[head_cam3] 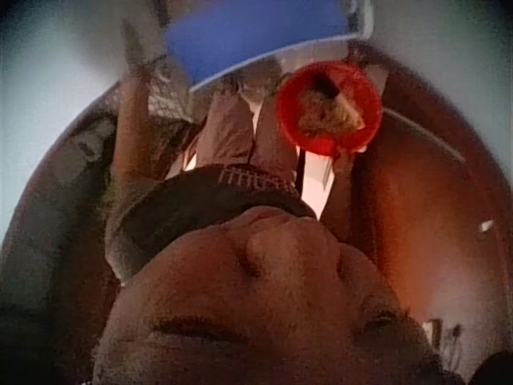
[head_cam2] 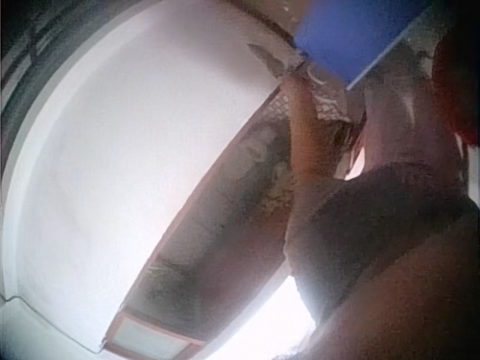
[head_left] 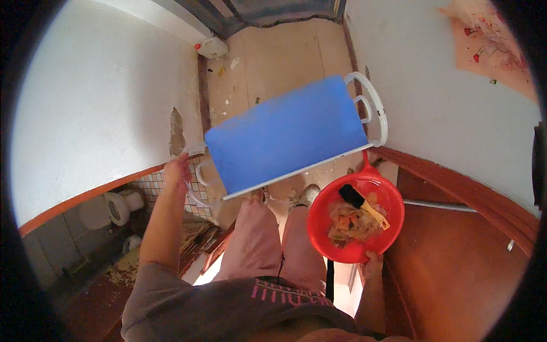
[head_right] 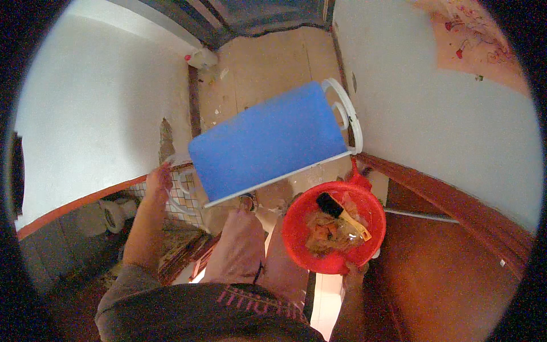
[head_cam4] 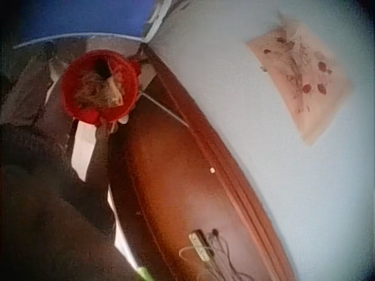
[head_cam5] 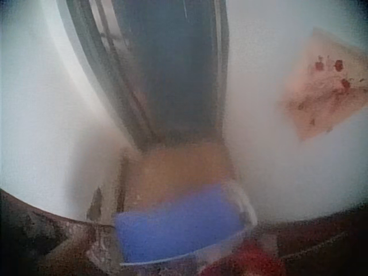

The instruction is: The person carries a red basin with cleaning supplies into a tiled room and wipes the surfaces of a blue metal shoe rack with a cloth. They repeatedly dip the cloth into the basin and wipe each shelf and the metal frame.

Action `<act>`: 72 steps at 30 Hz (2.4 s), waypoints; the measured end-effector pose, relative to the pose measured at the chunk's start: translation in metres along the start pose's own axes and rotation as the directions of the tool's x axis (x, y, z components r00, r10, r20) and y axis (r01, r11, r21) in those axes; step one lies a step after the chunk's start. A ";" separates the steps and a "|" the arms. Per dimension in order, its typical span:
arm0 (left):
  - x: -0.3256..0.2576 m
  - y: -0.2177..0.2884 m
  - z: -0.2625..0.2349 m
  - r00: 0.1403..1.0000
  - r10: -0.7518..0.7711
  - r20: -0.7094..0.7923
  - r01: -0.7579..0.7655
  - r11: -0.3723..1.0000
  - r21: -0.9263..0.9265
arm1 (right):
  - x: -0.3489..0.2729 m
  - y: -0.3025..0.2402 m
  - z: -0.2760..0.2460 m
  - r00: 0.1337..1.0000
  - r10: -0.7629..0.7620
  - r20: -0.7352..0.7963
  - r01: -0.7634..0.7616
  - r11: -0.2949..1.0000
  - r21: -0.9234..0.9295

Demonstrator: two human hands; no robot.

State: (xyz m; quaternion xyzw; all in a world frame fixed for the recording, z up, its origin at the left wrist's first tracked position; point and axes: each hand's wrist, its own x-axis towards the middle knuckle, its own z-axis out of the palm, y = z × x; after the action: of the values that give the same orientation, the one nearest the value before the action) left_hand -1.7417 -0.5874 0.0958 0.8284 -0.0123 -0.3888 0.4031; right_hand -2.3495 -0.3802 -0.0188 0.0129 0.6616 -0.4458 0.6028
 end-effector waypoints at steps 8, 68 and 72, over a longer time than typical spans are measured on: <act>0.041 0.104 0.059 0.968 0.169 0.187 -0.183 0.981 0.063 | -0.042 -0.022 0.058 0.997 0.065 0.030 -0.066 0.998 0.025; -0.230 -0.307 -0.399 0.893 -0.039 -0.449 0.440 0.296 0.848 | -0.057 -0.086 0.074 0.907 0.118 0.405 0.036 0.935 -0.353; -0.263 -0.304 -0.486 0.775 -0.073 -0.628 0.613 0.330 0.718 | -0.089 -0.099 0.076 0.926 0.093 0.367 0.056 0.925 -0.376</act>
State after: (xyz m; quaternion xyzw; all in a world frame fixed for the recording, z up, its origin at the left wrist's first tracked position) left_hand -1.6958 0.0257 0.2378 0.9587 0.0675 -0.1750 -0.2137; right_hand -2.3202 -0.4392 0.1197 -0.1837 0.6064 -0.2975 0.7142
